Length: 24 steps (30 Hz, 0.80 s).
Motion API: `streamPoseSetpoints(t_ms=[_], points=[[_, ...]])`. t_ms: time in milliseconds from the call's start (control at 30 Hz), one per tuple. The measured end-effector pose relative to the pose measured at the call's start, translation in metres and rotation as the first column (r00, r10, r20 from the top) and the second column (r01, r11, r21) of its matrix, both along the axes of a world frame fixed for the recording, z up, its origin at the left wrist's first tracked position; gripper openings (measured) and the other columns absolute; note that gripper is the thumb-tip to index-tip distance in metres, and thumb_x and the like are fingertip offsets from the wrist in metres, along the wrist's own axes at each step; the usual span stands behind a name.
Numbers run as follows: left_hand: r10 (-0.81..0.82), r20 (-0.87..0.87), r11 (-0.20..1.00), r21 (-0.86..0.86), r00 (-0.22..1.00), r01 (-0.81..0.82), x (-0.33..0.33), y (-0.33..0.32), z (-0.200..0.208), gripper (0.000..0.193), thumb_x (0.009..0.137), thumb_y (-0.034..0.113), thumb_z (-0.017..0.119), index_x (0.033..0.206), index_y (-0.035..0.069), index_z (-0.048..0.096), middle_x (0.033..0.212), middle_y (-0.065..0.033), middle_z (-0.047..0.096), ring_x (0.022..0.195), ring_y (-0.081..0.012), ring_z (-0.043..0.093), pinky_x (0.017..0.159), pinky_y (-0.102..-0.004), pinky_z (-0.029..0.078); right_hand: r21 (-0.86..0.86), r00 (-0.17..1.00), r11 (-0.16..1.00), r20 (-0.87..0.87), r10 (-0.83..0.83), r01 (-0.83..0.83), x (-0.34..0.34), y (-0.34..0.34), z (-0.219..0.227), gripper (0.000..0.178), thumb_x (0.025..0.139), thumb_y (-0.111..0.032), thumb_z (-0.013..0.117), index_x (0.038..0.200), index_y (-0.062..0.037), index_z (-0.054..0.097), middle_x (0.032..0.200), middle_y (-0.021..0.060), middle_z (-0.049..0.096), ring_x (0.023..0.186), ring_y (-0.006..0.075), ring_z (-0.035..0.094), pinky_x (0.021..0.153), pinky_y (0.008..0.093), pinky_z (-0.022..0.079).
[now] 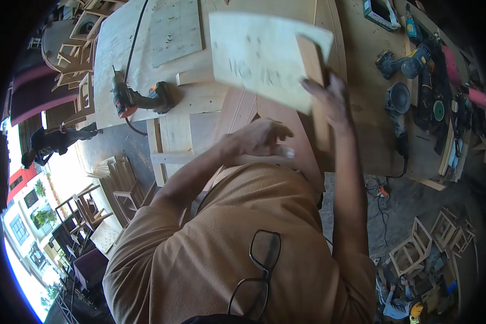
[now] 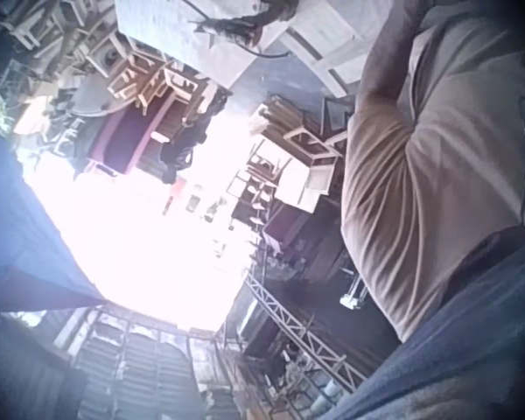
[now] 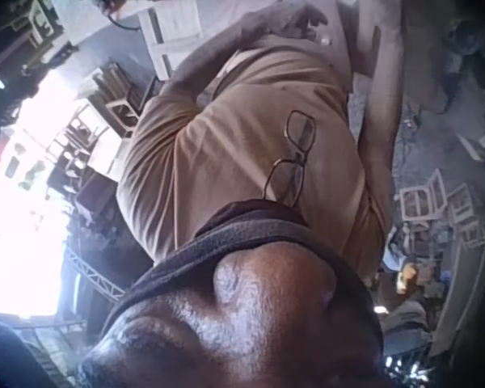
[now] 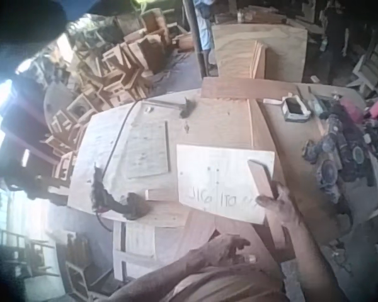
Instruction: The person aligns wooden frame pieces together on a workbench, positions a wooden jig over the joint, and drives a screw into the wood using a power drill.
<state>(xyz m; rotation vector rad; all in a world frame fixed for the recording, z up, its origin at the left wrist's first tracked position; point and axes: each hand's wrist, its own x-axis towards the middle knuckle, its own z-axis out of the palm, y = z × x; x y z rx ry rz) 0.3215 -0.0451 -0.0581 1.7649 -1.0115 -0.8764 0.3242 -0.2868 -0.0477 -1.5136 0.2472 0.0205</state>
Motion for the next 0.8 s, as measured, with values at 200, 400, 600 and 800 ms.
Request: streamPoseSetpoints(t_ms=[200, 400, 600, 800], points=[[0.587, 0.086, 0.773, 0.236, 0.805, -0.589, 0.016, 0.106, -0.004, 0.034, 0.086, 0.022, 0.079, 0.099, -0.007, 0.070, 0.080, -0.0116, 0.069, 0.064, -0.0191, 0.059, 0.062, -0.0317, 0.049, 0.163, 0.906, 0.986, -0.410, 0.106, -0.041, -0.091, -0.048, -0.066, 0.045, 0.085, -0.021, 0.083, 0.113, 0.0060, 0.060, 0.101, 0.0101, 0.070, 0.083, 0.0154, 0.065, 0.080, 0.0250, 0.054], [0.778, 0.381, 0.437, 0.243, 0.500, -0.866, 0.006, 0.125, -0.069, 0.043, 0.087, 0.033, 0.077, 0.101, -0.007, 0.067, 0.078, -0.0109, 0.066, 0.065, -0.0185, 0.057, 0.062, -0.0328, 0.048, -0.182, 0.820, 0.970, -0.571, 0.028, -0.159, -0.085, -0.025, -0.089, 0.049, 0.085, -0.033, 0.082, 0.107, 0.0071, 0.065, 0.091, 0.0107, 0.069, 0.076, 0.0169, 0.064, 0.075, 0.0280, 0.053], [0.863, 0.181, 0.430, 0.231, 0.472, -0.873, 0.004, 0.119, -0.096, 0.047, 0.086, 0.036, 0.077, 0.101, -0.007, 0.067, 0.076, -0.0089, 0.064, 0.064, -0.0176, 0.055, 0.060, -0.0323, 0.047, -0.377, 0.857, 0.879, -0.510, 0.067, -0.293, -0.048, 0.000, -0.121, 0.060, 0.086, -0.047, 0.079, 0.103, 0.0086, 0.066, 0.083, 0.0137, 0.068, 0.072, 0.0201, 0.062, 0.071, 0.0343, 0.054], [0.889, 0.097, 0.387, 0.361, 0.447, -0.848, 0.012, 0.120, -0.087, 0.045, 0.086, 0.034, 0.077, 0.099, -0.008, 0.068, 0.077, -0.0079, 0.064, 0.065, -0.0163, 0.054, 0.060, -0.0299, 0.048, -0.390, 0.945, 0.912, -0.328, -0.008, -0.128, -0.041, 0.023, -0.134, 0.046, 0.089, -0.038, 0.078, 0.090, 0.0024, 0.055, 0.080, 0.0133, 0.064, 0.065, 0.0202, 0.058, 0.060, 0.0339, 0.051]])
